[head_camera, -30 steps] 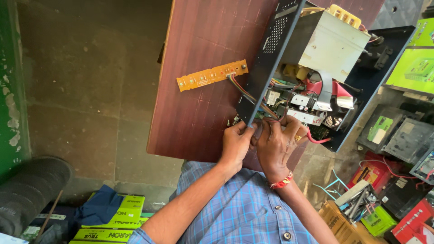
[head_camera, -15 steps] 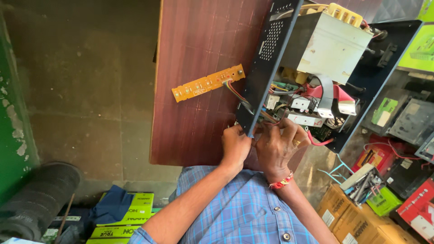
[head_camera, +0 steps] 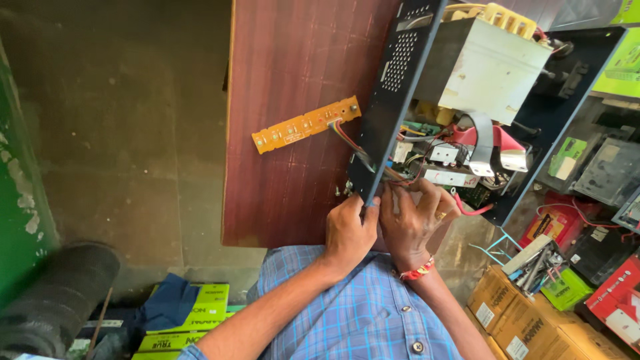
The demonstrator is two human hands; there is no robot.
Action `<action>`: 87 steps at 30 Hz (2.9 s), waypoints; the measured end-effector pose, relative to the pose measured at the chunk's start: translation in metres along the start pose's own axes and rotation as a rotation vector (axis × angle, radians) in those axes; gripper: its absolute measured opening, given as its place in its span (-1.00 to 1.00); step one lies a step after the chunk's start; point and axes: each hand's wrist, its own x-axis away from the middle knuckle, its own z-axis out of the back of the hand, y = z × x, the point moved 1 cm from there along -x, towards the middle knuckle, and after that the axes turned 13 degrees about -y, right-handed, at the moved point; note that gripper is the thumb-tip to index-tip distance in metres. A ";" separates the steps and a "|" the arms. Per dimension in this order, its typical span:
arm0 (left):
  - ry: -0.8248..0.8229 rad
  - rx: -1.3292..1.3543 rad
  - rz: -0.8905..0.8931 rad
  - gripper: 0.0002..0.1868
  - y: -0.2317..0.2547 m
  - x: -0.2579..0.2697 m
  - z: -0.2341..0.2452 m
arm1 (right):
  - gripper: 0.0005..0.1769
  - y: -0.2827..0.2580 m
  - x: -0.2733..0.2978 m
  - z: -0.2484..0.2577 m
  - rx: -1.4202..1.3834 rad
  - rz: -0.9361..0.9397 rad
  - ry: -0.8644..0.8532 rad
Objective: The person repairs an open electronic device, likely a power supply unit, on a wooden workbench. They use a screwdriver to tighten screws on the circuit board and manipulate various internal wires and components.
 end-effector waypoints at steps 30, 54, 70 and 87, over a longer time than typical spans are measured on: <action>0.027 0.127 0.265 -0.80 -0.006 0.003 -0.005 | -0.73 0.003 0.007 0.003 0.051 0.100 0.059; 0.279 -0.611 -0.329 -0.81 0.115 -0.012 0.068 | -0.68 -0.012 -0.067 0.033 -0.135 0.232 0.221; -0.090 -0.186 0.020 -0.65 0.082 0.018 0.010 | -0.70 0.015 -0.010 0.027 -0.335 0.234 0.289; -0.034 -0.092 0.078 -0.33 0.053 0.001 -0.023 | -0.81 0.027 -0.051 0.063 -0.366 0.191 0.005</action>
